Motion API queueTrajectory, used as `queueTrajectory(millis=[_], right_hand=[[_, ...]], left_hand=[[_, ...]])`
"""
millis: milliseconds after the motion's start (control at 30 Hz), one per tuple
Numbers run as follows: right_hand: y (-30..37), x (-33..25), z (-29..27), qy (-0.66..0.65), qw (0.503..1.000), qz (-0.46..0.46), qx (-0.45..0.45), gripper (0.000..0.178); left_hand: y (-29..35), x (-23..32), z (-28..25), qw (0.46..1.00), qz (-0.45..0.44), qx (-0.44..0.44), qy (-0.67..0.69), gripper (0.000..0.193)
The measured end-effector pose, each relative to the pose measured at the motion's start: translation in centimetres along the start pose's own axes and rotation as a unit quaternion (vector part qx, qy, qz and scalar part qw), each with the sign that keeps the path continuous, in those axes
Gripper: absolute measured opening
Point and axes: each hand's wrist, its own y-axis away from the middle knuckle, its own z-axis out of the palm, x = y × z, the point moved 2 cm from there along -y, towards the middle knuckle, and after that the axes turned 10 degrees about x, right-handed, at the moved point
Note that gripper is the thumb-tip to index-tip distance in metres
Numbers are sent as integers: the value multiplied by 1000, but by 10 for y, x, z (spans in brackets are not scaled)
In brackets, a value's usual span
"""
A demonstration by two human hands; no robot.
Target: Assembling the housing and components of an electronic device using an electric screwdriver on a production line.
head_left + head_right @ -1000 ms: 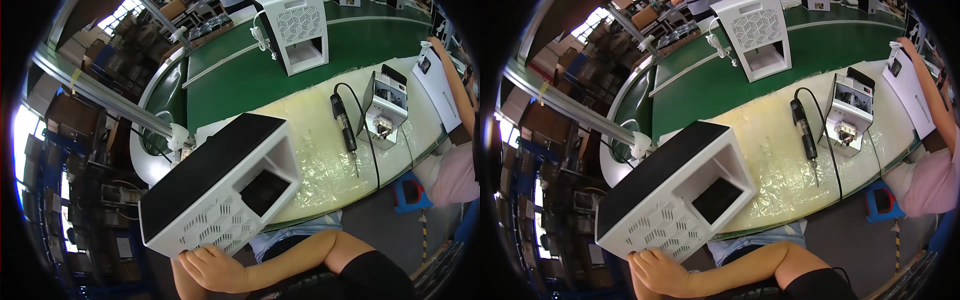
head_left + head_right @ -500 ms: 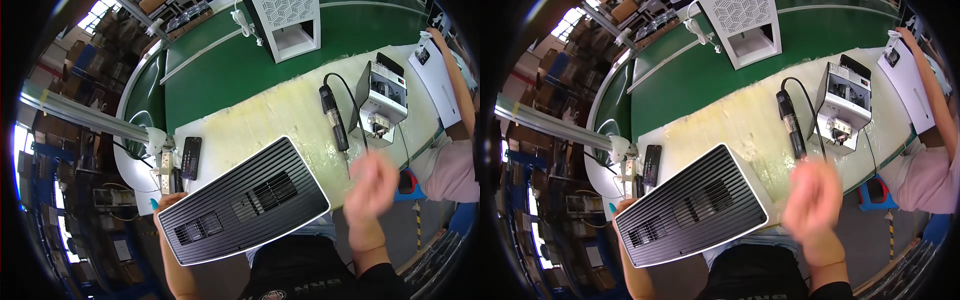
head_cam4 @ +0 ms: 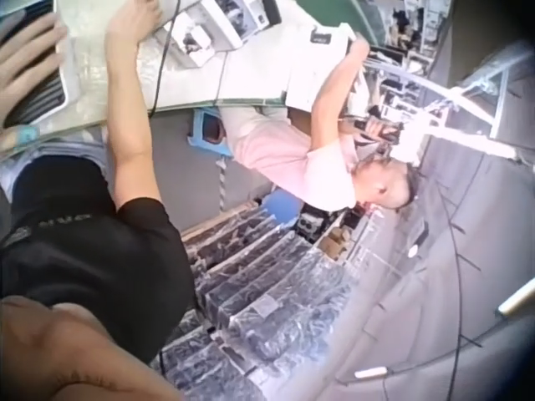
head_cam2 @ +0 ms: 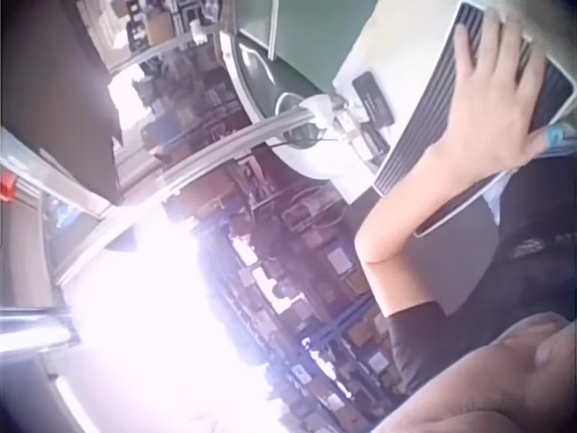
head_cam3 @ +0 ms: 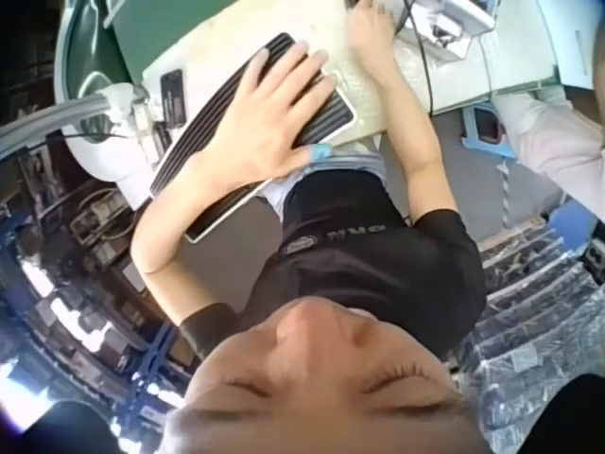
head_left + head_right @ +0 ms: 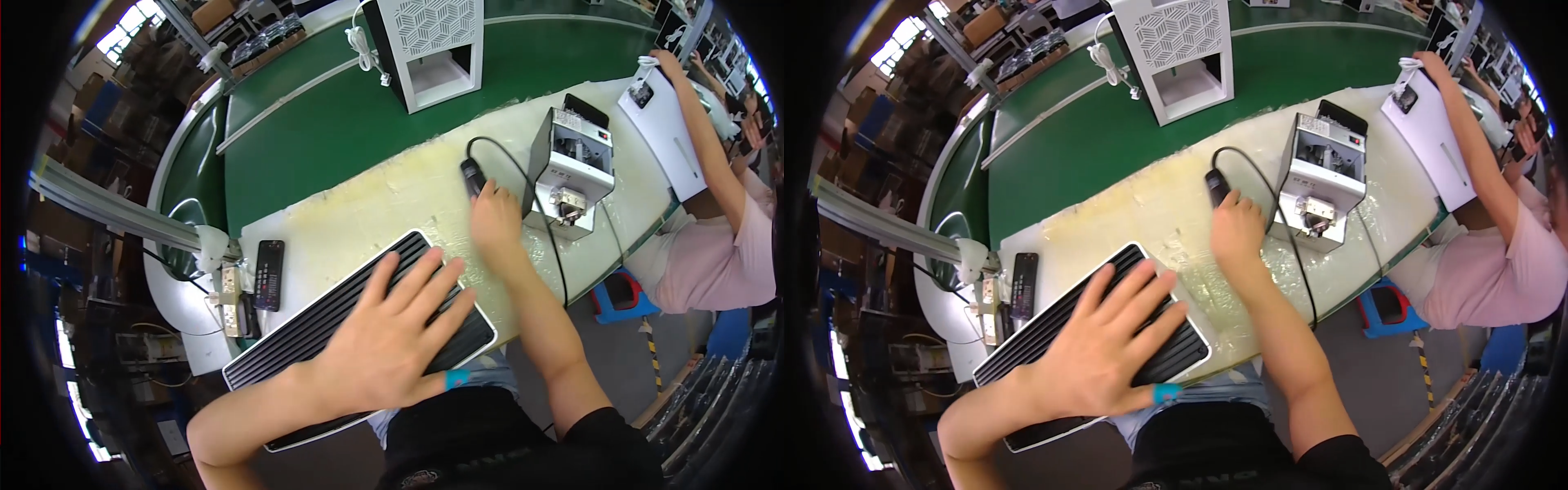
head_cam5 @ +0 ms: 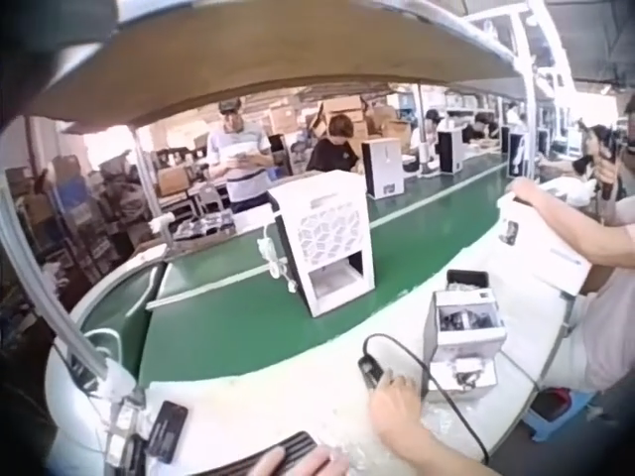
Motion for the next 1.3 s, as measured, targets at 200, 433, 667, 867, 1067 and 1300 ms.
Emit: queueTrajectory(millis=[200,433,667,867,1067,1300], right_hand=[[70,31,-63,-205,970,-16,-129,41],[74,126,-143,-628,725,272,78,34],[-16,85,-187,-502,754,-9,424,24],[-26,70,-160,-453,792,-12,409,42],[29,36,-187,-518,813,42,261,45],[29,-13,-305,-668,676,-185,251,82]], left_hand=[[-14,-4,19,997,-13,58,44,67],[-13,-4,19,997,-22,49,60,65],[-8,-8,22,997,-7,69,44,61],[-6,-6,24,994,-20,93,60,63],[-3,-10,28,991,-8,115,67,63],[-1,-12,29,992,-11,116,54,61]])
